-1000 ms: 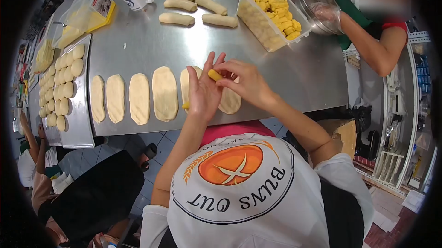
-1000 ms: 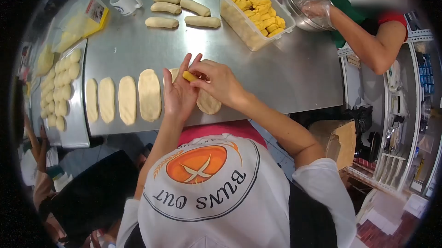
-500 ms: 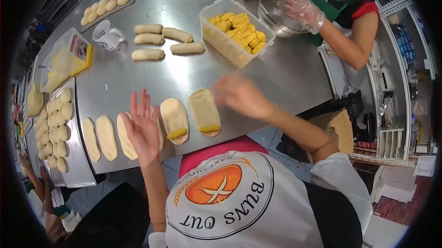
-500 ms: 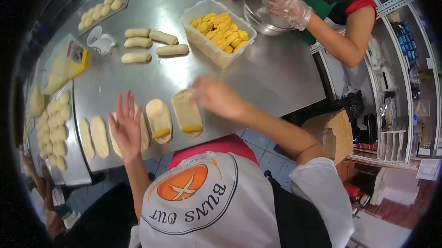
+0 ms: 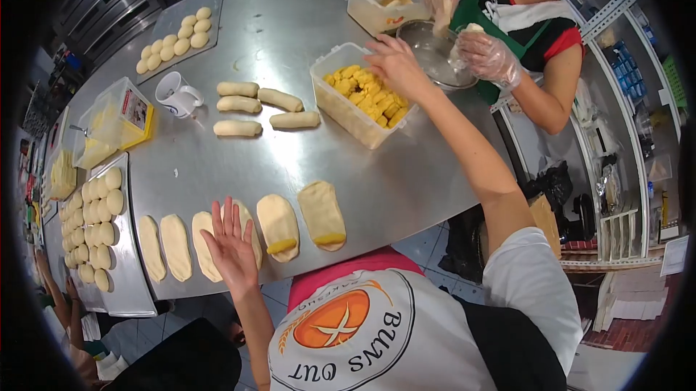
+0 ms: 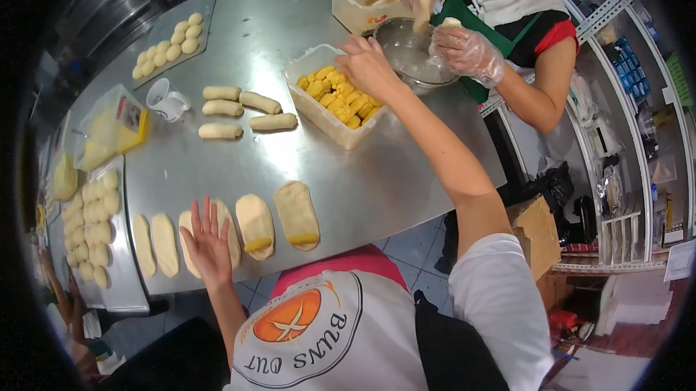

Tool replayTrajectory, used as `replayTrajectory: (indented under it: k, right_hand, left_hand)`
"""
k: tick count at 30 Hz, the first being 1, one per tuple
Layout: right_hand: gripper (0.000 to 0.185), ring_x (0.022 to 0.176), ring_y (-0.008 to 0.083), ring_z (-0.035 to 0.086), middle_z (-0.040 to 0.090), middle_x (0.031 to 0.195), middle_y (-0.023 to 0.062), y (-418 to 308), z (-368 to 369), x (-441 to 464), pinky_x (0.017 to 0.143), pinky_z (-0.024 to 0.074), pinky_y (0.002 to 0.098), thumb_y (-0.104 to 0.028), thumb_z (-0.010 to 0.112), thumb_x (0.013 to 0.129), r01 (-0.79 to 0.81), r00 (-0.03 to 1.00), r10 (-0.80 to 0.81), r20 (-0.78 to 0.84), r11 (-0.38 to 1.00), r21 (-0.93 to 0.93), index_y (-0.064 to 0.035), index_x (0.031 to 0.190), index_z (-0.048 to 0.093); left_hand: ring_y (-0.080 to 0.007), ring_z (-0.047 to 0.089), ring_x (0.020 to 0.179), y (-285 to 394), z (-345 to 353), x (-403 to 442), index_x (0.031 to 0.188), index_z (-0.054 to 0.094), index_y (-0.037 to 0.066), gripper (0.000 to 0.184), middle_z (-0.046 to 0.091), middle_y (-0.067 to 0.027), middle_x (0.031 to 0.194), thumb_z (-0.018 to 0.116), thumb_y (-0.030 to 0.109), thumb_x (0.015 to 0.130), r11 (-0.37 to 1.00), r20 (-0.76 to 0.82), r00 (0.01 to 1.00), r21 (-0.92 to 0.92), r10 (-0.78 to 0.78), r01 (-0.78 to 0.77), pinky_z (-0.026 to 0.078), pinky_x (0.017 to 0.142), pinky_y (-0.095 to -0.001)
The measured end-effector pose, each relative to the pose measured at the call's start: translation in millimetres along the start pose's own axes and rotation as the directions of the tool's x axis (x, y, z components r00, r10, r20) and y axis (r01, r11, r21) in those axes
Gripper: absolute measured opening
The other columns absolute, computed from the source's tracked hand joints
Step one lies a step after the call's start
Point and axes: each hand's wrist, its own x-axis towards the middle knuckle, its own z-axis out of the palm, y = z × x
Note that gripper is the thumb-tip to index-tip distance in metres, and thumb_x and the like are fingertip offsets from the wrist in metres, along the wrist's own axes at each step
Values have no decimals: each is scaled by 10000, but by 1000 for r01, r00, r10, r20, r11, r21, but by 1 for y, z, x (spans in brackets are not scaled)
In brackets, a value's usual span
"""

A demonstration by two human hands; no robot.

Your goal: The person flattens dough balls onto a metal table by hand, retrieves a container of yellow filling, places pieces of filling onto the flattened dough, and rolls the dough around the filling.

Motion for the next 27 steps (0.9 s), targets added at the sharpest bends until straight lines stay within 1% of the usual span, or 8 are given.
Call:
replayTrajectory:
  k: [4,7,10,13,16,19,22,27]
  right_hand:
    - [584,1354,331,107,222,1432,184,-8,-7,12,1033,123,605,-457,655,721,-151,948,151,279,988,-20,-83,1162,570]
    - [818,1367,335,27,90,1457,227,-2,-6,17,1039,89,602,-570,692,617,-120,897,151,416,988,-100,-103,1258,489]
    - [877,1366,337,29,62,1460,229,13,0,26,1039,98,600,-528,729,595,-126,786,111,608,992,-17,-114,1307,429]
    - [902,1365,338,29,78,1455,234,31,2,43,1046,122,581,-455,772,567,-108,673,22,739,992,68,-109,1317,409]
    - [906,1361,347,51,113,1444,242,16,-7,46,1066,161,514,-401,799,535,-77,645,98,758,995,-63,-105,1305,423]
    - [871,1347,361,112,147,1426,261,13,-3,43,1070,213,423,-386,804,523,-85,701,104,705,994,-62,-89,1267,462]
    - [833,1326,369,173,161,1413,280,27,7,40,1054,252,370,-381,806,518,-71,764,16,644,996,60,-64,1223,496]
    - [795,1280,384,261,212,1382,302,34,10,36,1033,284,355,-365,806,517,-66,798,-55,601,982,178,-31,1179,519]
  left_hand:
    - [-189,264,1308,0,-3,-4,1393,265,144,637,301,-86,1421,281,562,912,999,-40,999,29,23,-22,236,1038,-361]
    - [-191,264,1310,2,-4,-8,1388,273,146,634,310,-84,1415,281,564,911,999,-75,996,39,39,-36,229,1044,-367]
    - [-191,262,1311,3,-5,-11,1380,281,147,625,321,-81,1408,282,562,912,998,-106,993,39,56,-52,226,1046,-371]
    - [-191,263,1311,4,-7,-13,1375,284,147,618,327,-81,1403,283,558,914,997,-145,987,40,75,-70,225,1048,-372]
    - [-193,263,1310,3,-10,-13,1375,283,146,617,330,-82,1401,283,556,915,996,-159,983,34,87,-83,230,1047,-376]
    - [-193,267,1308,3,-9,-13,1374,284,144,618,331,-83,1400,283,557,914,996,-172,981,25,84,-81,240,1044,-376]
    - [-192,276,1302,1,-9,-11,1372,288,143,619,334,-82,1397,288,558,913,997,-178,981,19,77,-75,252,1041,-371]
    - [-190,300,1286,0,-9,-7,1369,291,139,615,346,-84,1386,300,551,913,998,-182,981,8,67,-67,280,1033,-360]
